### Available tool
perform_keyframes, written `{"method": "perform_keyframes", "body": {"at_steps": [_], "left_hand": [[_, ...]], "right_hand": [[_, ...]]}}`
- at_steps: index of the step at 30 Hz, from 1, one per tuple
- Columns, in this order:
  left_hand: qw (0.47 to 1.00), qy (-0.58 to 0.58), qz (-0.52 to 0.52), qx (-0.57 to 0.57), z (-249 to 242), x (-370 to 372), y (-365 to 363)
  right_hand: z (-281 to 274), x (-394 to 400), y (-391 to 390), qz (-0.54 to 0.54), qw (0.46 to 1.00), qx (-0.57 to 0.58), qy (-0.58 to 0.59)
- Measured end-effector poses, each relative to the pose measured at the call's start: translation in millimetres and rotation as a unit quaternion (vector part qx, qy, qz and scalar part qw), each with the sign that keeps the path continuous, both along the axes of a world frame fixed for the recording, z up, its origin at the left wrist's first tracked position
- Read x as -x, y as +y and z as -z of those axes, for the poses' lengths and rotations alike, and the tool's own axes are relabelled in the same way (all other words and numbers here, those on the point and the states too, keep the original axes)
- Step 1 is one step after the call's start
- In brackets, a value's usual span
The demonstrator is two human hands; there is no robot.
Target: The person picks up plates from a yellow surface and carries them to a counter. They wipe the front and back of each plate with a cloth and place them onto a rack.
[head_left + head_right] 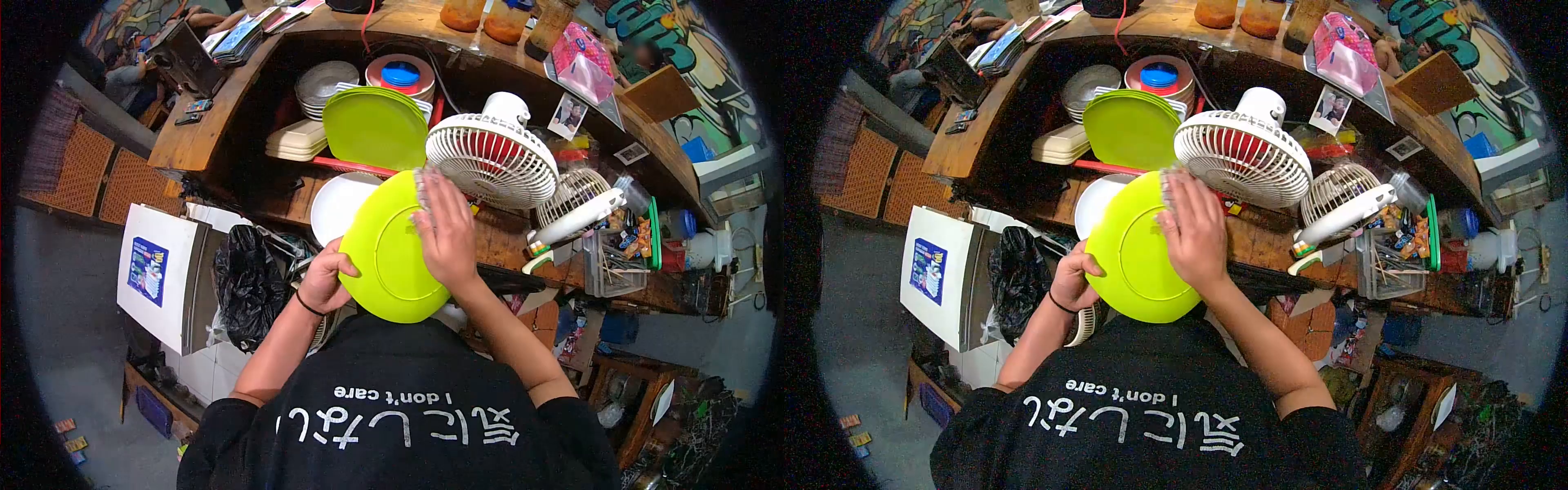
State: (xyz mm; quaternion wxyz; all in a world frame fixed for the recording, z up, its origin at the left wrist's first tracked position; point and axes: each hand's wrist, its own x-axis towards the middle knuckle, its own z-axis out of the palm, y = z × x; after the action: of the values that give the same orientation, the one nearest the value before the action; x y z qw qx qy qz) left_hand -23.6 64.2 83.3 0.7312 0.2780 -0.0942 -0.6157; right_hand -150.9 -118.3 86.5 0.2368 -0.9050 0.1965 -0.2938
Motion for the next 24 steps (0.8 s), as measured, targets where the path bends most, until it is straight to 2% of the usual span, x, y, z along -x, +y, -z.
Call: {"method": "perform_keyframes", "body": {"at_steps": [3, 5, 6, 9, 11, 13, 14, 16, 18, 19, 21, 22, 23, 24], "left_hand": [[1.0, -0.005, -0.025, -0.003, -4, -2, 3], [0.999, 0.011, -0.031, 0.017, -1, -8, 7], [0.997, 0.037, 0.007, 0.061, 4, -13, 8], [0.997, 0.014, 0.062, 0.036, 5, -23, 11], [0.996, 0.002, 0.084, 0.015, -6, -25, 7], [0.987, -0.067, 0.061, -0.13, -13, -20, -2], [0.976, -0.14, 0.059, -0.159, -10, -16, -8], [0.969, -0.178, 0.036, -0.166, -7, -15, -14], [0.963, -0.215, -0.024, -0.163, -6, -9, -20], [0.963, -0.215, -0.022, -0.163, -7, -8, -22], [0.966, -0.192, -0.086, -0.153, -9, -6, -25], [0.966, -0.192, -0.085, -0.153, -9, -9, -24], [0.966, -0.2, -0.077, -0.147, -10, -13, -21], [0.965, -0.207, -0.069, -0.142, -9, -15, -19]], "right_hand": [[3, 13, -7, 0.05, 0.998, -0.027, -0.034], [2, 22, -10, 0.084, 0.966, -0.233, -0.07], [0, 24, -11, 0.085, 0.966, -0.234, -0.071], [-7, 23, -20, 0.133, 0.947, -0.272, -0.106], [-10, 21, -29, 0.136, 0.954, -0.248, -0.097], [-11, 20, -34, 0.113, 0.978, -0.17, -0.032], [-11, 19, -33, 0.113, 0.978, -0.17, -0.033], [-12, 11, -26, 0.117, 0.99, -0.078, 0.011], [-9, 0, -11, 0.049, 0.998, 0.027, -0.017], [-13, -2, 4, 0.024, 0.997, 0.074, 0.015], [-15, 8, 36, -0.058, 0.982, 0.169, 0.069], [-10, 15, 45, -0.131, 0.969, 0.196, 0.068], [-6, 19, 47, -0.132, 0.969, 0.195, 0.068], [-4, 24, 47, -0.188, 0.964, 0.18, 0.062]]}}
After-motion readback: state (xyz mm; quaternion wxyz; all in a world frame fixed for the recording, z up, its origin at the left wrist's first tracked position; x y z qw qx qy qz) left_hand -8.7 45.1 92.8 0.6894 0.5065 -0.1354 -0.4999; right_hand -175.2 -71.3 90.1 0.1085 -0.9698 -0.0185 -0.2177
